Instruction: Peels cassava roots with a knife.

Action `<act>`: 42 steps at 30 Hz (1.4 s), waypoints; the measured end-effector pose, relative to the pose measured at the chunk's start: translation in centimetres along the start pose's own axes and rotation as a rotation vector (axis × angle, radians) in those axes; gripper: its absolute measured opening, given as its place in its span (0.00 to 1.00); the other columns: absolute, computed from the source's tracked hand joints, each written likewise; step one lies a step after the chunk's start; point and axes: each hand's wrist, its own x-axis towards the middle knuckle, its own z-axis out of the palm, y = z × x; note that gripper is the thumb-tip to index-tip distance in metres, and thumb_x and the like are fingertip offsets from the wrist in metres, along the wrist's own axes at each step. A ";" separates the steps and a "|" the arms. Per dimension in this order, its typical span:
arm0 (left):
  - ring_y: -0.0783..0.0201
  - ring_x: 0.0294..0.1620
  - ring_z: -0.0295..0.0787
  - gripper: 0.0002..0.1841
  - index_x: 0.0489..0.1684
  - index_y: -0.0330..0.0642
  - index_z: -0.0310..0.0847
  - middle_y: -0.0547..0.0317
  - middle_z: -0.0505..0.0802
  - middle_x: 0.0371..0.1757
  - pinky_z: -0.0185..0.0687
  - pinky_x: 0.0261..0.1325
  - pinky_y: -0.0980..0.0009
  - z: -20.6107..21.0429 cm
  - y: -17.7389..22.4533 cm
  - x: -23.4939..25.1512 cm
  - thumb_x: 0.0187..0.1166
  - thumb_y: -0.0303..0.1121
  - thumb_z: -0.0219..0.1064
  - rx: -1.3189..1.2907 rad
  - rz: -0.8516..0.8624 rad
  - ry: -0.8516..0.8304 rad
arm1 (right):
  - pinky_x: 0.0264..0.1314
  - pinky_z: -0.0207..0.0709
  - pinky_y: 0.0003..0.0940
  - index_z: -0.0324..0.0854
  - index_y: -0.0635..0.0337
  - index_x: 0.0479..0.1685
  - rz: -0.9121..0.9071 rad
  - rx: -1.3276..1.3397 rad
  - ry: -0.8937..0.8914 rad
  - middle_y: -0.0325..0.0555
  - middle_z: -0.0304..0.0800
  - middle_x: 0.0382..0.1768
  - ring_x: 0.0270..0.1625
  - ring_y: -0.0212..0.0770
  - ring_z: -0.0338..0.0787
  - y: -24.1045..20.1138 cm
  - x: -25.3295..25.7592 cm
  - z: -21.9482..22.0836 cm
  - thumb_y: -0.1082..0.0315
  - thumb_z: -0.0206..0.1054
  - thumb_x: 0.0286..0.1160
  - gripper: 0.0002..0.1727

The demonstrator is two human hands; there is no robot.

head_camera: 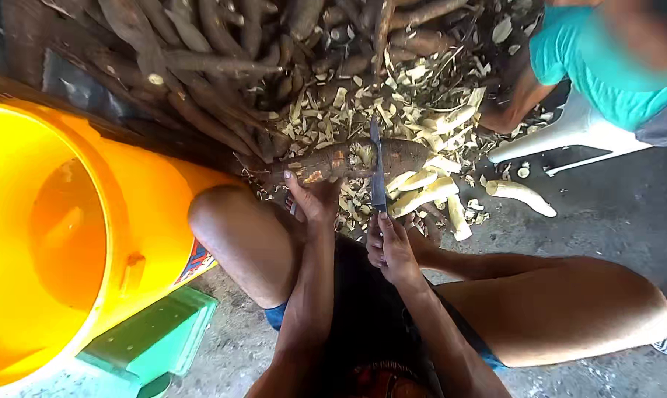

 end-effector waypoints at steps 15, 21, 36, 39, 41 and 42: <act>0.54 0.64 0.87 0.36 0.71 0.55 0.73 0.57 0.90 0.62 0.85 0.64 0.43 1.3 1.2 -0.8 0.80 0.72 0.48 0.086 -0.019 -0.071 | 0.11 0.68 0.28 0.76 0.62 0.54 -0.200 -0.421 0.239 0.36 0.67 0.19 0.11 0.31 0.65 2.0 0.8 -1.2 0.56 0.47 0.95 0.19; 0.57 0.56 0.89 0.23 0.71 0.52 0.70 0.54 0.90 0.56 0.88 0.56 0.51 1.1 1.0 0.7 0.85 0.53 0.59 0.222 0.047 0.160 | 0.07 0.59 0.24 0.69 0.56 0.33 0.030 -0.047 0.234 0.32 0.58 0.10 0.07 0.28 0.58 5.2 1.1 0.9 0.48 0.43 0.96 0.25; 0.49 0.54 0.88 0.40 0.71 0.40 0.63 0.43 0.88 0.55 0.86 0.62 0.48 0.7 2.3 4.2 0.65 0.55 0.75 0.144 0.337 -0.139 | 0.09 0.64 0.16 0.72 0.47 0.33 0.293 0.546 -0.112 0.26 0.62 0.12 0.08 0.21 0.63 0.7 -5.7 2.5 0.43 0.48 0.92 0.23; 0.48 0.51 0.90 0.32 0.65 0.41 0.70 0.44 0.90 0.51 0.87 0.60 0.48 1.3 2.8 4.3 0.71 0.56 0.70 0.056 0.359 -0.212 | 0.11 0.67 0.16 0.74 0.48 0.33 0.264 0.667 -0.210 0.26 0.65 0.13 0.09 0.21 0.67 0.5 -5.4 3.1 0.42 0.49 0.91 0.24; 0.51 0.54 0.89 0.31 0.63 0.43 0.72 0.48 0.90 0.52 0.86 0.62 0.50 0.7 2.7 4.1 0.74 0.59 0.67 0.048 0.396 -0.262 | 0.12 0.71 0.17 0.79 0.51 0.33 0.240 0.827 -0.291 0.28 0.71 0.14 0.10 0.24 0.72 0.3 -5.2 4.0 0.42 0.53 0.89 0.24; 0.53 0.56 0.89 0.29 0.62 0.45 0.73 0.50 0.90 0.53 0.85 0.63 0.51 0.7 2.5 3.9 0.75 0.59 0.66 0.032 0.409 -0.263 | 0.12 0.70 0.17 0.79 0.51 0.33 0.217 0.833 -0.284 0.29 0.71 0.14 0.10 0.24 0.72 -0.1 -4.7 4.5 0.43 0.52 0.90 0.25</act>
